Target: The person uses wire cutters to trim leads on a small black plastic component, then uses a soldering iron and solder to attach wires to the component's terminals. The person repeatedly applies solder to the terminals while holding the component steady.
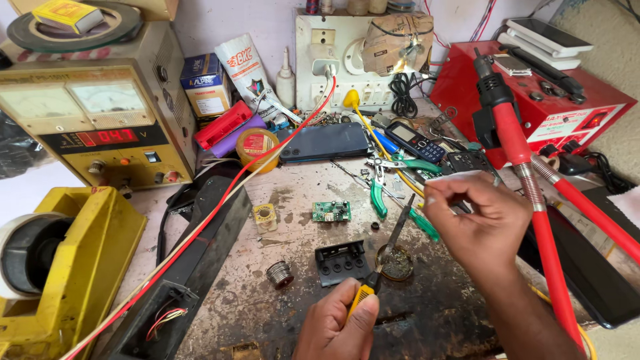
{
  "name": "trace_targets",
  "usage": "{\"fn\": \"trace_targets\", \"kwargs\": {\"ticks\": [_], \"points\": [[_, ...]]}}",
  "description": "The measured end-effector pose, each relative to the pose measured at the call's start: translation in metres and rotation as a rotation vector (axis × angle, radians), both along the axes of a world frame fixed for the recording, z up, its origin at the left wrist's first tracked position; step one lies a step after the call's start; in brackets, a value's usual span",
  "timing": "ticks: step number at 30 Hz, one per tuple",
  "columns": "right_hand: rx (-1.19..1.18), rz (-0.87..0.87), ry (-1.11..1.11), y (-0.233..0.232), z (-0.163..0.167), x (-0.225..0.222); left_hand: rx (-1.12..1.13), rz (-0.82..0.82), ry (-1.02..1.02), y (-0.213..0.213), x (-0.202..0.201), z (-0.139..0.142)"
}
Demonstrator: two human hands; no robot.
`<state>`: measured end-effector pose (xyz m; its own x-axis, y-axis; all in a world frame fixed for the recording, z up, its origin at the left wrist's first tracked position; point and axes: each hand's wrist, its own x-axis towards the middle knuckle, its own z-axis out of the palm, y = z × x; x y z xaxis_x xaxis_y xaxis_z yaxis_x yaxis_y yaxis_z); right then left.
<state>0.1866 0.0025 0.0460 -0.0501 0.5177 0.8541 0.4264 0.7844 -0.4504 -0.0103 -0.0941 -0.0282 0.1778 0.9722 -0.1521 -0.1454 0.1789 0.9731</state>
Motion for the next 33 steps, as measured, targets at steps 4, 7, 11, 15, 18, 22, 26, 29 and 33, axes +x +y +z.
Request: {"fn": "trace_targets", "kwargs": {"ticks": [4,7,11,15,18,22,26,29,33], "points": [[0.058,0.015,-0.062,-0.001,-0.002,-0.001,-0.023,-0.037,-0.099,0.0,0.0,-0.003],[0.047,-0.101,-0.121,-0.002,-0.003,-0.001,0.053,0.014,0.01,0.0,0.0,-0.005],[0.013,-0.011,-0.025,-0.001,-0.003,-0.002,0.137,0.055,0.1,-0.001,0.003,-0.004],[-0.068,0.04,0.111,-0.007,-0.001,0.0,-0.002,0.078,0.101,0.0,0.004,-0.001],[0.053,-0.017,-0.092,-0.012,0.004,0.0,0.007,0.109,0.099,0.0,0.006,-0.001],[0.068,-0.108,-0.187,-0.013,0.01,-0.003,-0.041,0.117,0.069,-0.002,0.006,-0.003],[0.018,-0.12,-0.128,-0.011,0.015,0.0,0.082,0.101,0.127,-0.003,0.007,-0.008],[0.054,-0.028,-0.121,-0.012,0.012,0.001,0.078,0.114,0.096,0.0,0.007,-0.011],[0.018,-0.083,-0.139,-0.01,0.008,0.002,0.039,0.114,0.099,-0.001,0.009,-0.013]]}}
